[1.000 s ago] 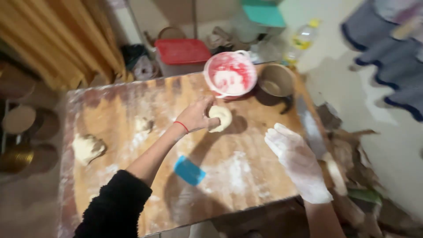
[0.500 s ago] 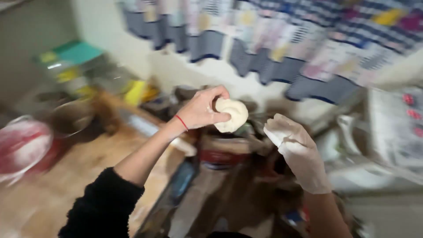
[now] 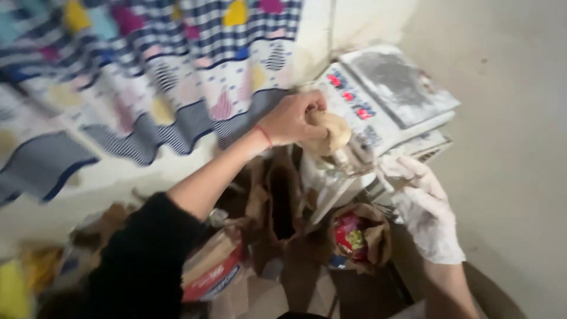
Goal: Portioning dough pieces using a scale and shaping them into rounds on a floured surface.
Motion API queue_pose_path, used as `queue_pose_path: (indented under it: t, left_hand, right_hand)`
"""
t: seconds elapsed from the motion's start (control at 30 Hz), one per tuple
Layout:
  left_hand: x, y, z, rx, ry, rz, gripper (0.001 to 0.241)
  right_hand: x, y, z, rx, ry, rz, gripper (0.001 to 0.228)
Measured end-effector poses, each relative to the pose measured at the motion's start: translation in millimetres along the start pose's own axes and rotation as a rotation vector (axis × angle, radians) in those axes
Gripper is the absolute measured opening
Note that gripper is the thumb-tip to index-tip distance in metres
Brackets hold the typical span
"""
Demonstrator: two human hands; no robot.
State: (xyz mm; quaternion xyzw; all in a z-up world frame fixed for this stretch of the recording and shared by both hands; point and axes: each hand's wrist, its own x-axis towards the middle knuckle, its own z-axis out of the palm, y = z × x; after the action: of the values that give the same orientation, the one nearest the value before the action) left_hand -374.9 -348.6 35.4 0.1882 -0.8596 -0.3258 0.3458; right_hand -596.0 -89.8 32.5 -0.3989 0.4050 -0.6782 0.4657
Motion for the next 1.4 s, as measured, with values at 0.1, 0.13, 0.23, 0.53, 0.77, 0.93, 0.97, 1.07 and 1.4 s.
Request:
queue_pose_path:
  t: [0.1,0.13,0.23,0.53,0.77,0.93,0.97,1.07,1.4]
  left_hand:
    - [78,-31,22,-0.024,-0.104,0.074,0.048]
    - [105,-44,28,-0.033,-0.12,0.097,0.048]
    - [185,-84,49,-0.014,-0.129,0.068,0.052]
    - [377,-200,169,0.12,-0.192,0.197,0.052]
    - [403,-228,222,0.339,-0.392,0.005,0.062]
    - [414,-172,180,0.473,-0.731,-0.295,0.091]
    - [423,-174,177,0.411,-0.786,-0.285,0.101]
    - [438,-187,172,0.36,-0.776,-0.202,0.11]
    - [406,-190,116,0.317,-0.6,0.019,0.082]
  right_hand:
    - [23,-4,-33,0.012,0.024,-0.133,0.064]
    - [33,-6,-37,0.004,0.046,-0.151,0.064]
    - [60,-12,-48,0.025,0.183,-0.174,0.064]
    - [103,-8,-97,-0.027,0.36,-0.226,0.064]
    - [135,-14,-131,-0.054,0.411,-0.152,0.062]
    - [172,-19,-147,-0.154,0.326,-0.096,0.055]
    - [181,-22,-143,-0.193,0.353,-0.059,0.054]
    - [211,-16,-150,-0.336,0.401,0.025,0.049]
    - [302,0,-134,-1.46,0.494,-0.06,0.036]
